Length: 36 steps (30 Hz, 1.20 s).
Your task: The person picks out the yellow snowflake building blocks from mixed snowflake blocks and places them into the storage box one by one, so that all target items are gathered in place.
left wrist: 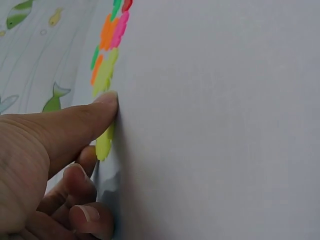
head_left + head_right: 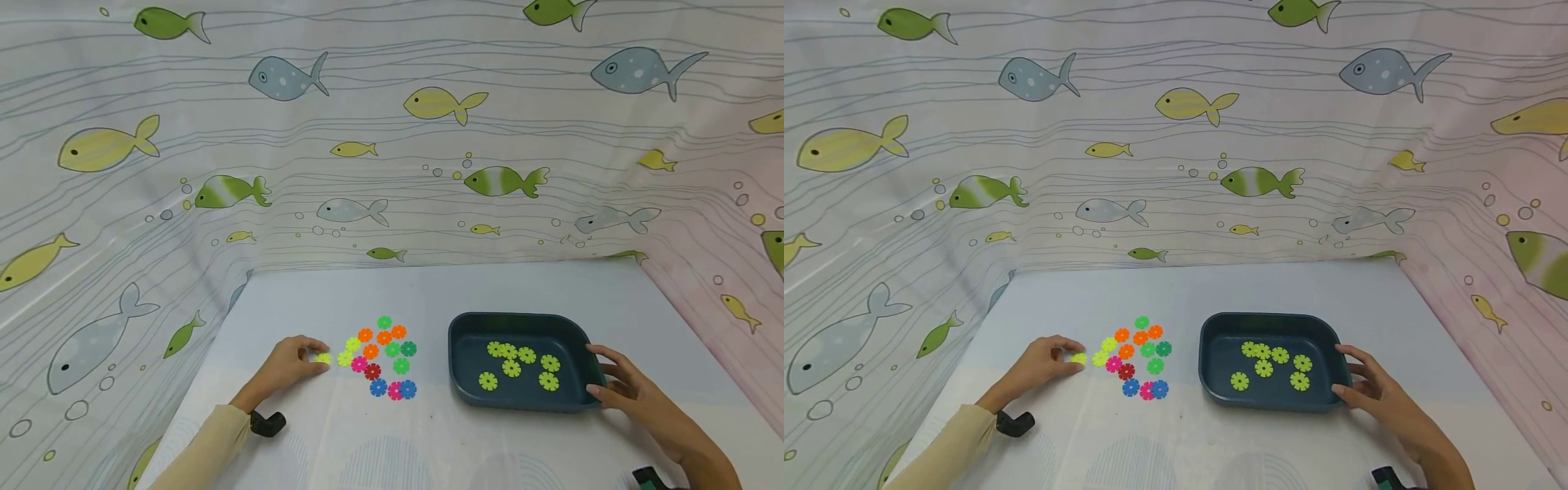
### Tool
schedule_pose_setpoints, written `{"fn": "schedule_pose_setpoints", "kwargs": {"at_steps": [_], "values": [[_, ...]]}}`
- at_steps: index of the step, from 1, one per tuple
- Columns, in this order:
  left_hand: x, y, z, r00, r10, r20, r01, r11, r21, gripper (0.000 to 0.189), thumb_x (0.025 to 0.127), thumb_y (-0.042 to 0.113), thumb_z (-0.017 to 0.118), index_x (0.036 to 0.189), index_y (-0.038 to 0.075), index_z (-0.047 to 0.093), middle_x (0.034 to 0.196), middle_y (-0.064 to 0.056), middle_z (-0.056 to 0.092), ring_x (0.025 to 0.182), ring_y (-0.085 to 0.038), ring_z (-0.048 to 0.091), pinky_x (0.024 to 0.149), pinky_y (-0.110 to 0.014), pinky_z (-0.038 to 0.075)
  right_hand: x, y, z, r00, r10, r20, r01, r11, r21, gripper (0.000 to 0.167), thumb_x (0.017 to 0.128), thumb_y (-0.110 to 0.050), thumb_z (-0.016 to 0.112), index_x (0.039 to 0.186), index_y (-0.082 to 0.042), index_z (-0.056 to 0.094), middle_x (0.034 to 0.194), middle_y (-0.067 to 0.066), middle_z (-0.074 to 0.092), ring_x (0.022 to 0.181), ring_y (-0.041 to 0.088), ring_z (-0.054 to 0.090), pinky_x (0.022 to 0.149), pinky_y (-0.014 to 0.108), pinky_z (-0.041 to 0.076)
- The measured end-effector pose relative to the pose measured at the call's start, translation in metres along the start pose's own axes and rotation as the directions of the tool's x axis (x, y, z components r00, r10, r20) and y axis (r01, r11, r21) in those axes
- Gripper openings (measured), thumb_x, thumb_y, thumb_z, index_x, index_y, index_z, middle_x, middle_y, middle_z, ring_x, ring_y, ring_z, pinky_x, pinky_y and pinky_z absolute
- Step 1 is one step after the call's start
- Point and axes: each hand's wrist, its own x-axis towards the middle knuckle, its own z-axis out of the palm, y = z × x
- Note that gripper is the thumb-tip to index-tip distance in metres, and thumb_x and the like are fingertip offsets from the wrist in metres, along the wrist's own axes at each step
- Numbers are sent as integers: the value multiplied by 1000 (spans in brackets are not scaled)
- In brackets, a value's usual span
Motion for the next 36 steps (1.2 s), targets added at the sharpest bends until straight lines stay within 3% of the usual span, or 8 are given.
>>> {"fn": "schedule_pose_setpoints", "kwargs": {"at_steps": [7, 13, 15, 19, 23, 27, 33, 36], "values": [[0, 1, 0, 999, -25, -36, 28, 997, 70, 26, 78, 28, 92, 97, 19, 77, 91, 0, 62, 71, -19, 49, 60, -30, 41, 0, 0, 1, 1000, -1, -1, 1, 1000, -3, 75, 105, -26, 63, 164, -31, 17, 155, 27, 26, 116, 20, 56, 84, 42, 53], [-1, 3, 1, 998, -40, -47, 44, 995, 92, 32, 78, 29, 92, 99, 13, 74, 90, 2, 64, 76, -17, 52, 67, -31, 43, -1, -1, 2, 1000, 1, -5, -1, 1000, -10, 76, 104, -27, 64, 164, -31, 17, 156, 27, 27, 117, 24, 56, 85, 44, 51], [-1, 4, 1, 998, -45, -53, 50, 993, 105, 32, 77, 30, 92, 98, 13, 73, 90, 2, 64, 79, -17, 52, 70, -33, 44, -1, -1, 1, 1000, -5, -2, 5, 1000, -8, 75, 104, -26, 63, 164, -31, 17, 155, 27, 27, 114, 22, 57, 84, 43, 51], [-2, 5, 2, 998, -31, -61, 38, 991, 126, 32, 76, 28, 93, 94, 16, 71, 92, 3, 64, 80, -17, 52, 72, -34, 45, -1, 0, 1, 1000, -1, -5, 1, 1000, -16, 76, 104, -27, 64, 164, -31, 17, 156, 28, 27, 118, 28, 56, 86, 45, 50], [-4, 8, 3, 999, 18, -47, -10, 987, 163, 29, 77, 25, 92, 96, 21, 70, 90, 4, 65, 75, -17, 52, 68, -33, 45, -1, 1, 2, 1000, 13, -10, -14, 1000, -12, 77, 103, -28, 65, 164, -31, 17, 156, 28, 26, 120, 32, 54, 86, 45, 50], [-6, 10, 3, 999, 46, -29, -40, 982, 185, 26, 78, 24, 92, 97, 25, 73, 86, 4, 65, 74, -16, 55, 65, -32, 46, -1, 1, 2, 1000, 17, -5, -17, 1000, 3, 77, 104, -27, 65, 164, -32, 17, 156, 27, 27, 117, 28, 56, 85, 43, 50], [-6, 9, 2, 1000, 29, -1, -28, 984, 177, 26, 77, 30, 92, 97, 23, 77, 86, 7, 64, 80, -15, 55, 69, -31, 47, -1, 1, 2, 1000, 12, 1, -12, 1000, 5, 77, 104, -26, 64, 164, -31, 16, 156, 28, 26, 118, 26, 55, 86, 43, 49], [-7, 7, 0, 999, 29, 19, -32, 991, 131, 29, 77, 30, 92, 100, 20, 78, 88, 8, 66, 81, -16, 54, 69, -29, 46, -1, 1, 2, 1000, 7, -3, -7, 1000, -2, 77, 104, -27, 64, 164, -31, 17, 156, 28, 27, 118, 28, 55, 85, 43, 50]]}}
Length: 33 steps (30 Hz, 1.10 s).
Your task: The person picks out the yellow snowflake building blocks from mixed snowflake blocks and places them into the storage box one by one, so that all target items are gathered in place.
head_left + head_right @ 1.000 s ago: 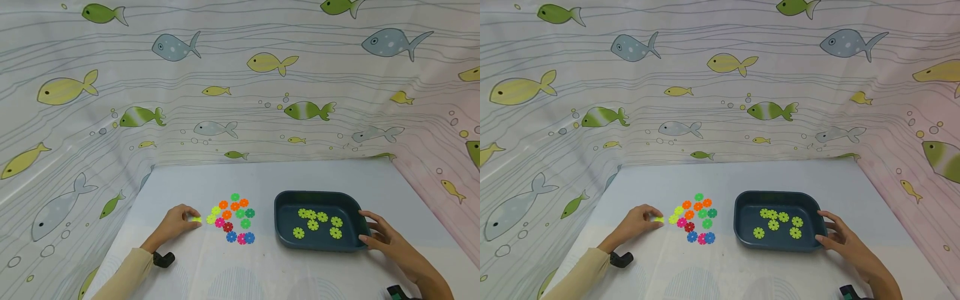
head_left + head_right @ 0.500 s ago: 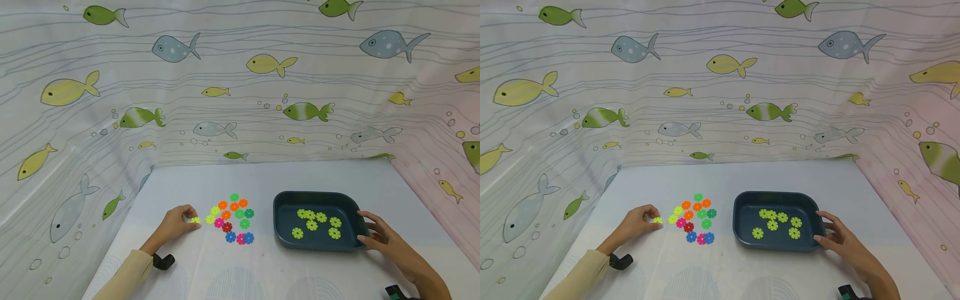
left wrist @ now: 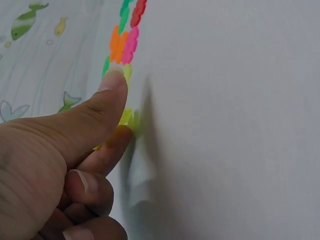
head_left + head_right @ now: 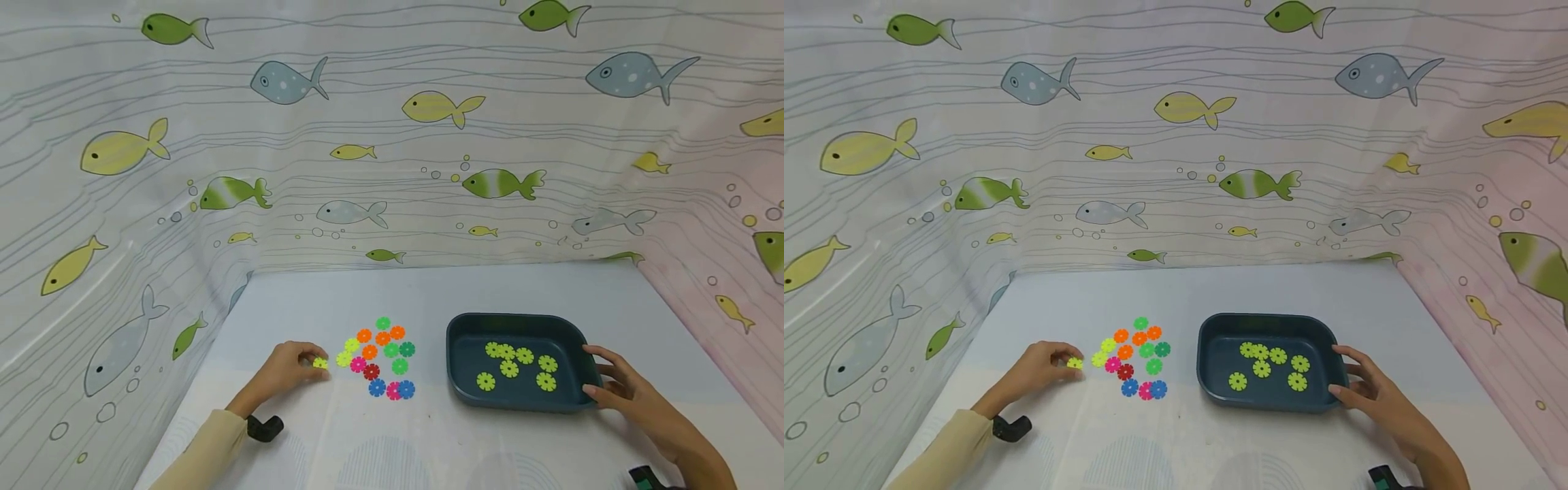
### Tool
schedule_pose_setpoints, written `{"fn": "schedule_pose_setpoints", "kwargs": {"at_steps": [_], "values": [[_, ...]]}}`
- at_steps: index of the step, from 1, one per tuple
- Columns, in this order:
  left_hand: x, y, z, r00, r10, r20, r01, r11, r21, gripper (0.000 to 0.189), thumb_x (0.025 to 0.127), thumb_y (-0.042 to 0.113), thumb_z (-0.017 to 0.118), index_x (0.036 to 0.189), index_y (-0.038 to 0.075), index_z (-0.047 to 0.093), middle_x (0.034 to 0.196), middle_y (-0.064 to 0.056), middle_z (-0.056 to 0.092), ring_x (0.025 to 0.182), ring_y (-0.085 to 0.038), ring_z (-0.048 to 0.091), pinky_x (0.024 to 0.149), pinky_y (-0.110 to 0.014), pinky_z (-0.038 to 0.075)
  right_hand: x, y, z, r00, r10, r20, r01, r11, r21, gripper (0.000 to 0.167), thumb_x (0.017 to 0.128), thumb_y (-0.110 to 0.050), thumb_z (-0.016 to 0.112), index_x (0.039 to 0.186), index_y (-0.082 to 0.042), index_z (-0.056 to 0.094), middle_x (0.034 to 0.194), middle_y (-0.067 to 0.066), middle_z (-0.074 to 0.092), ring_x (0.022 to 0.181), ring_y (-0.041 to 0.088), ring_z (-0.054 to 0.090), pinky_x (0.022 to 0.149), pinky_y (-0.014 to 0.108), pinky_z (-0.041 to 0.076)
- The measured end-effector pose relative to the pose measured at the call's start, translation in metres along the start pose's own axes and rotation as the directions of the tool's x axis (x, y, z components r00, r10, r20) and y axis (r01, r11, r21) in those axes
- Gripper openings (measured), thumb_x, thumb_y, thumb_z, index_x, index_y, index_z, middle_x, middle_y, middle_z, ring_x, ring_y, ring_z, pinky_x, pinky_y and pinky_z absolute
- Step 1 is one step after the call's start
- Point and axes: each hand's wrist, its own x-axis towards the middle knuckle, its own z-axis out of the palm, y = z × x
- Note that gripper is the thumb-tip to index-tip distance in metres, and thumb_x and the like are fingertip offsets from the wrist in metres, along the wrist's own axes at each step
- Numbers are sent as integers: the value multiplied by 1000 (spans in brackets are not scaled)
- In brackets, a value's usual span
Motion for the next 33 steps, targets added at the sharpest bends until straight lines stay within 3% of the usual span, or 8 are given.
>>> {"fn": "schedule_pose_setpoints", "kwargs": {"at_steps": [7, 10, 22, 33], "values": [[-4, 0, -6, 998, -46, 40, 52, 985, -166, 35, 80, 25, 91, 111, 19, 77, 95, 2, 68, 69, -16, 48, 60, -25, 40, 2, 0, -1, 1000, 5, 1, -5, 1000, 15, 77, 104, -26, 65, 164, -31, 17, 156, 28, 26, 115, 27, 58, 83, 42, 51], [-4, 2, -8, 999, -38, 38, 45, 978, -202, 36, 80, 26, 90, 112, 18, 76, 97, 0, 69, 63, -14, 44, 58, -25, 37, 1, 1, 0, 1000, 5, 1, -5, 1000, 16, 77, 104, -26, 64, 164, -31, 16, 156, 28, 26, 114, 26, 58, 84, 42, 51], [3, 14, -5, 998, -64, 12, 65, 965, -255, 41, 79, 29, 91, 114, 16, 73, 99, -2, 70, 63, -15, 44, 57, -25, 36, 0, -1, 0, 1000, 1, 10, -1, 1000, 19, 76, 104, -25, 64, 163, -31, 16, 156, 28, 25, 115, 27, 59, 83, 41, 52], [17, 30, 1, 999, -15, 40, 25, 963, -268, 43, 82, 34, 88, 119, 16, 76, 103, -2, 72, 72, -21, 51, 58, -26, 41, 1, 1, 2, 1000, 19, 5, -19, 999, 26, 77, 104, -25, 64, 163, -27, 15, 156, 30, 23, 123, 38, 53, 86, 43, 52]]}}
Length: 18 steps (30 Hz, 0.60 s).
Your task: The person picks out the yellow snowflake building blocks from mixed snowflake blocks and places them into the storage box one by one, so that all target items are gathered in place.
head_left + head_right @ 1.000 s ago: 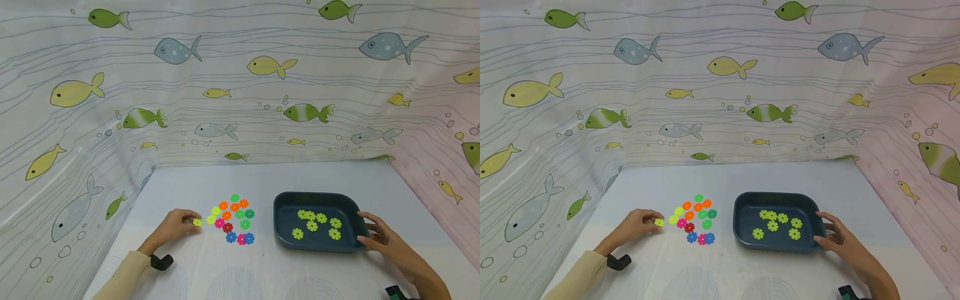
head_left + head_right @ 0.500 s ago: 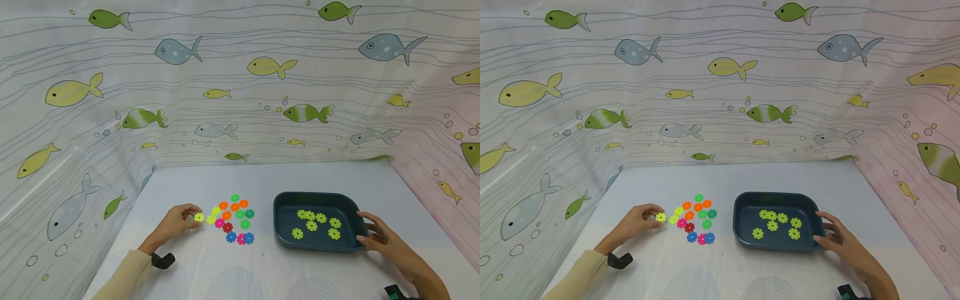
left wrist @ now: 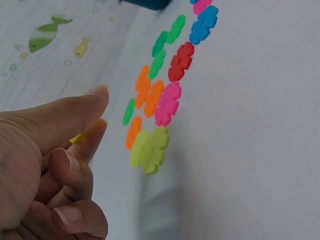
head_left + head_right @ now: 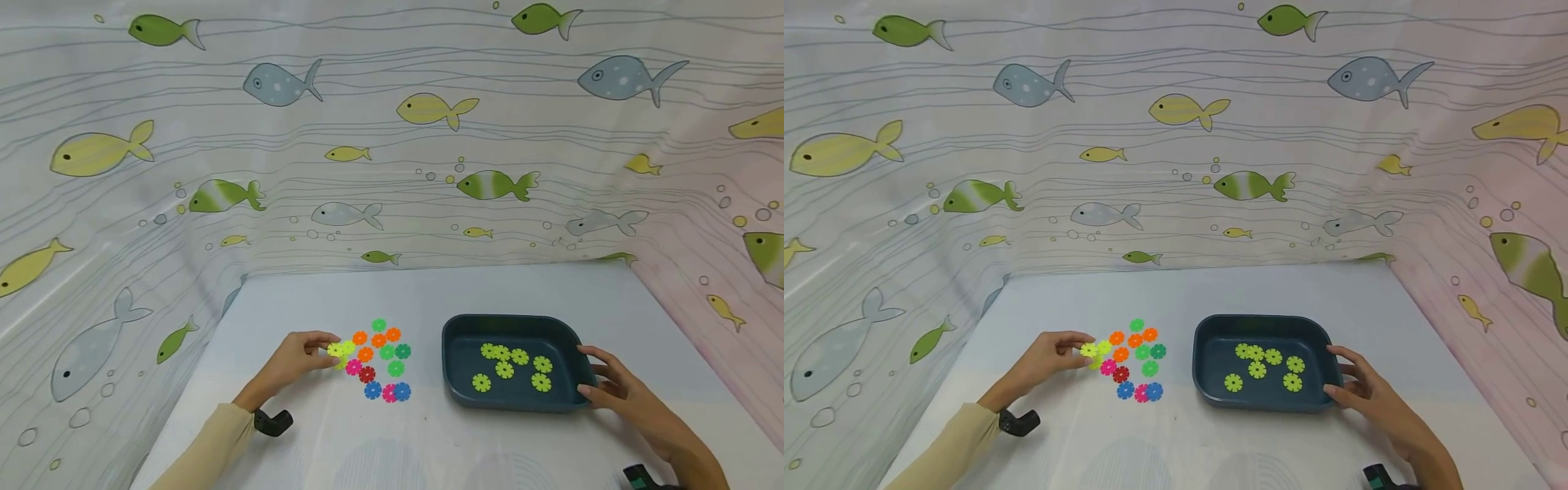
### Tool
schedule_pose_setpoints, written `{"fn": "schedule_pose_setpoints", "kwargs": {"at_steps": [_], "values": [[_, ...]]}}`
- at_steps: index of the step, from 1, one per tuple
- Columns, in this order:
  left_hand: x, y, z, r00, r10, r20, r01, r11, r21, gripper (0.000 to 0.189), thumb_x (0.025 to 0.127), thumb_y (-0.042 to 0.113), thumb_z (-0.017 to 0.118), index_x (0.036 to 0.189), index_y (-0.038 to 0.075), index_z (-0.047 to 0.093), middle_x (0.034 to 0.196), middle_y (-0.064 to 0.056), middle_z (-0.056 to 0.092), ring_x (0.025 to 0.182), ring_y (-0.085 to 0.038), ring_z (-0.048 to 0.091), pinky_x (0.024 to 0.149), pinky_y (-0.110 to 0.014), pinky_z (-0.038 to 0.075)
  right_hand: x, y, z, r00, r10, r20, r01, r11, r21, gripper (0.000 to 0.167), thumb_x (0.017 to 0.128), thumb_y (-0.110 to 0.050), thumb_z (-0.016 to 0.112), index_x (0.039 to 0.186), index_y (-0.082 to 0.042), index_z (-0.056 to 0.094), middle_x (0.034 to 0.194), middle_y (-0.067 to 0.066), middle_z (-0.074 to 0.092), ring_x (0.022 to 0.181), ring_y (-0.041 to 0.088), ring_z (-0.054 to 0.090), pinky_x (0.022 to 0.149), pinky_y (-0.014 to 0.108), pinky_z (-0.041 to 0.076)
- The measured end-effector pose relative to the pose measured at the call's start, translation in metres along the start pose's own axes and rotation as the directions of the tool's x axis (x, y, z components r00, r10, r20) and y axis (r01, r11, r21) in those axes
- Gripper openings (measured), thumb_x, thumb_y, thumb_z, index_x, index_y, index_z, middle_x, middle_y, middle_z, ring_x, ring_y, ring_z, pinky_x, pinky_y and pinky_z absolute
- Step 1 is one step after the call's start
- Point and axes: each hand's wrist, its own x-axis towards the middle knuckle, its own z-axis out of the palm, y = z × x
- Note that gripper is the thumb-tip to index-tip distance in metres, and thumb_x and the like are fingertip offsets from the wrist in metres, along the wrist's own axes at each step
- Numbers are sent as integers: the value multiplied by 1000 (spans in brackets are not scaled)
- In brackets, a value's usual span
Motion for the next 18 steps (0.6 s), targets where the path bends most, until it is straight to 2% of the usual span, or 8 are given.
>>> {"fn": "schedule_pose_setpoints", "kwargs": {"at_steps": [7, 18], "values": [[9, 10, 7, 1000, 3, 24, -3, 1000, -25, 41, 84, 32, 87, 120, 17, 75, 104, -2, 72, 70, -21, 50, 59, -28, 42, 1, 1, 0, 1000, -20, -5, 20, 1000, 5, 76, 104, -23, 63, 163, -27, 16, 156, 29, 24, 118, 34, 55, 84, 43, 52], [19, 20, 15, 997, 62, 37, -61, 998, -27, 39, 83, 30, 88, 117, 19, 73, 104, 0, 71, 67, -20, 49, 56, -26, 39, -1, 0, 0, 1000, -21, -2, 21, 1000, 2, 74, 104, -24, 63, 163, -28, 18, 155, 28, 26, 118, 32, 56, 86, 43, 50]]}}
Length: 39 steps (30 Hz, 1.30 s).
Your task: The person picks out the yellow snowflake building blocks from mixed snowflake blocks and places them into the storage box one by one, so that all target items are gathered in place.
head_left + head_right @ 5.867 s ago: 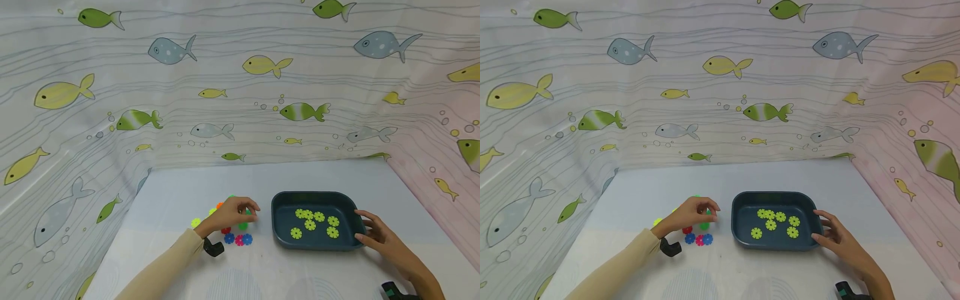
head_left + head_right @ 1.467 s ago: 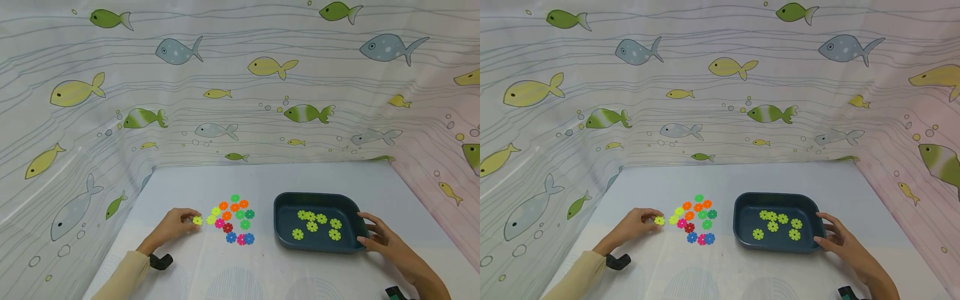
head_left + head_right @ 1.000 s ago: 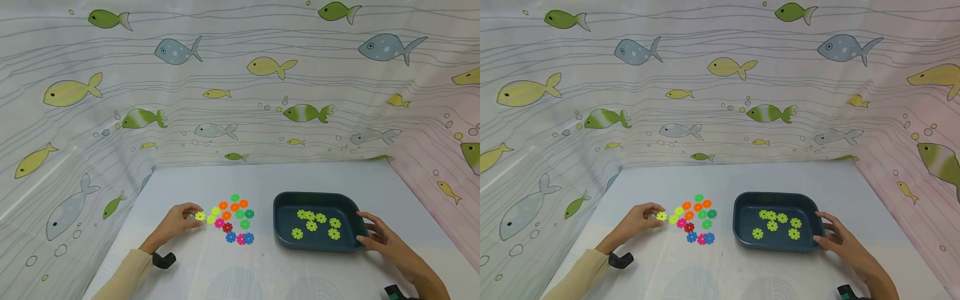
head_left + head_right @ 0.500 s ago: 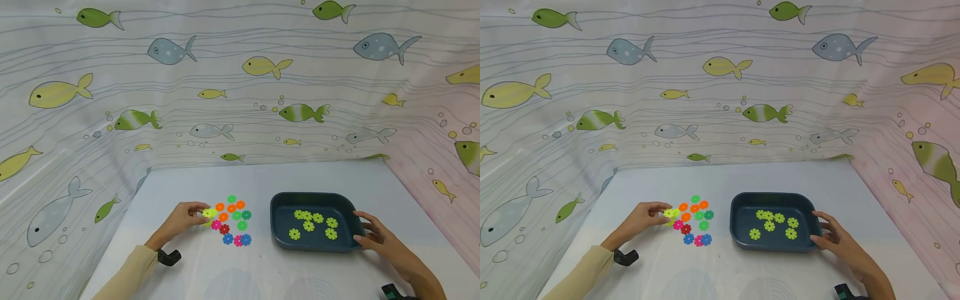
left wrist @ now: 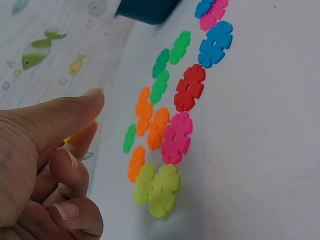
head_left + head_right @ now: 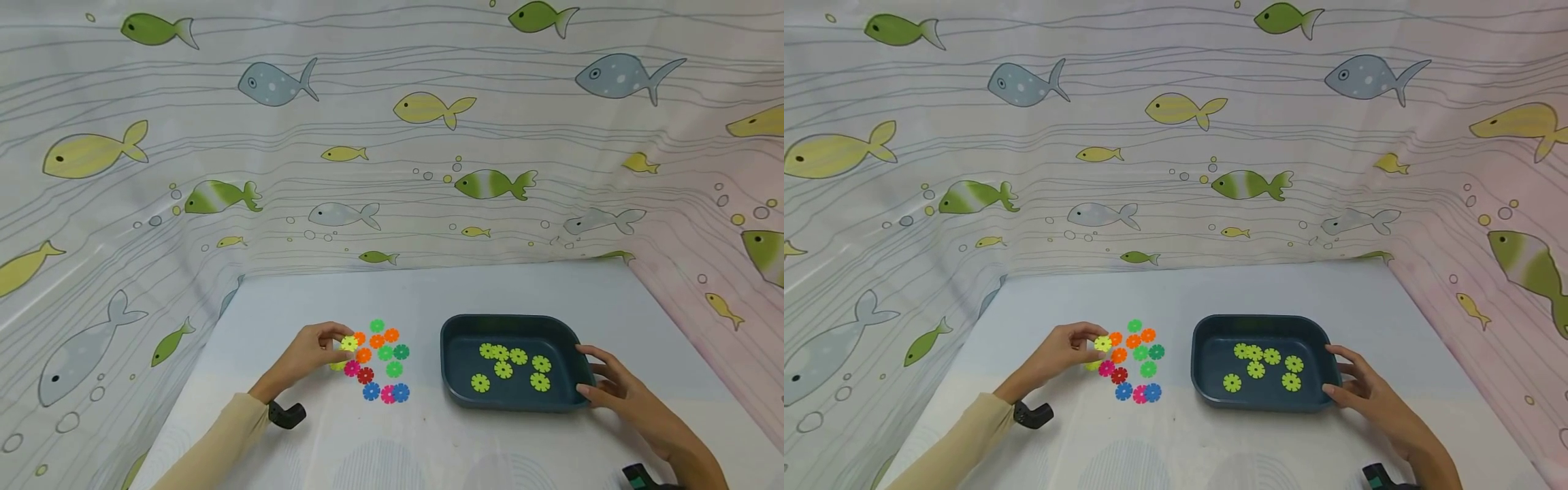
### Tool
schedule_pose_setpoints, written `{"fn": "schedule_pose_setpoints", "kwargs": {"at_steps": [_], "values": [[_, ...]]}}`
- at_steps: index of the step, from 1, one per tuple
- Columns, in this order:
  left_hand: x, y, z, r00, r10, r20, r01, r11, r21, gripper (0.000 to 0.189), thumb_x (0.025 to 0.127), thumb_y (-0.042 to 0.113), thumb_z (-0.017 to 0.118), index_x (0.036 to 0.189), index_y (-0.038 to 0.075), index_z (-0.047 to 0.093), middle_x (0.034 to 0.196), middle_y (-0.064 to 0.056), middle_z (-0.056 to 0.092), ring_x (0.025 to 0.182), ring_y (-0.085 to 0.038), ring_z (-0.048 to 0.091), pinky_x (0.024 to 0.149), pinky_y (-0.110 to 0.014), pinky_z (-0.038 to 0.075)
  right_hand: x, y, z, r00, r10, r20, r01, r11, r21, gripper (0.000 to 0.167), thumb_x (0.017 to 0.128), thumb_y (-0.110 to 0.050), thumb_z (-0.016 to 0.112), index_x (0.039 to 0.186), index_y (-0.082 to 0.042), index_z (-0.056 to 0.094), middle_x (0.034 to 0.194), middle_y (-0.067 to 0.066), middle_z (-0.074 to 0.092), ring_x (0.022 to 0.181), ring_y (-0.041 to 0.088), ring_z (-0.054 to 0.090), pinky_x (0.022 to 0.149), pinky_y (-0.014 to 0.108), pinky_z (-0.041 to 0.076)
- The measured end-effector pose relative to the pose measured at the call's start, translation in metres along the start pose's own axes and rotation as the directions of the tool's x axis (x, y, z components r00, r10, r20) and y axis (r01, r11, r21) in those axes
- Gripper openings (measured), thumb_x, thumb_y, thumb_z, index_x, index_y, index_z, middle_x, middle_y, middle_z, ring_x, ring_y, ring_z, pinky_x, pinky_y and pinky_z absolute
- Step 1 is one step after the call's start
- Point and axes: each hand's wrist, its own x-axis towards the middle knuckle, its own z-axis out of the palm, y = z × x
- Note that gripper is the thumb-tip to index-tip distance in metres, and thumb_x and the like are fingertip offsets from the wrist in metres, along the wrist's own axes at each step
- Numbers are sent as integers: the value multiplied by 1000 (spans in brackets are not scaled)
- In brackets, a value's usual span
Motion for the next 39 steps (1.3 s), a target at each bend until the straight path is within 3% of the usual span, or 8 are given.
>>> {"fn": "schedule_pose_setpoints", "kwargs": {"at_steps": [6, 14, 22, 39], "values": [[4, 10, 3, 999, 35, 30, -35, 999, 6, 37, 85, 30, 87, 117, 20, 73, 104, 1, 72, 64, -18, 47, 54, -25, 36, -1, -2, 0, 1000, 4, -8, -4, 1000, -9, 75, 104, -26, 64, 163, -28, 18, 155, 29, 25, 124, 40, 51, 87, 44, 50], [13, 20, 3, 995, 93, 40, -92, 996, -9, 36, 86, 28, 86, 118, 21, 73, 107, 0, 71, 69, -21, 51, 56, -26, 38, -2, -1, 0, 1000, -6, -2, 6, 1000, 5, 74, 104, -23, 63, 163, -28, 19, 154, 28, 27, 117, 29, 57, 84, 42, 52], [19, 23, 12, 988, 128, 86, -128, 992, -14, 37, 86, 24, 87, 119, 18, 71, 105, 1, 69, 74, -20, 52, 58, -25, 41, -1, -1, 0, 1000, 0, 3, 0, 1000, 6, 75, 104, -24, 63, 163, -29, 17, 155, 28, 26, 116, 29, 59, 84, 42, 52], [26, 39, 26, 981, 162, 107, -161, 987, -25, 37, 85, 33, 87, 118, 24, 75, 99, 1, 69, 69, -19, 51, 56, -25, 40, -2, -1, 0, 1000, 6, 5, -6, 1000, 3, 76, 104, -24, 63, 163, -29, 17, 156, 30, 24, 120, 34, 54, 86, 43, 51]]}}
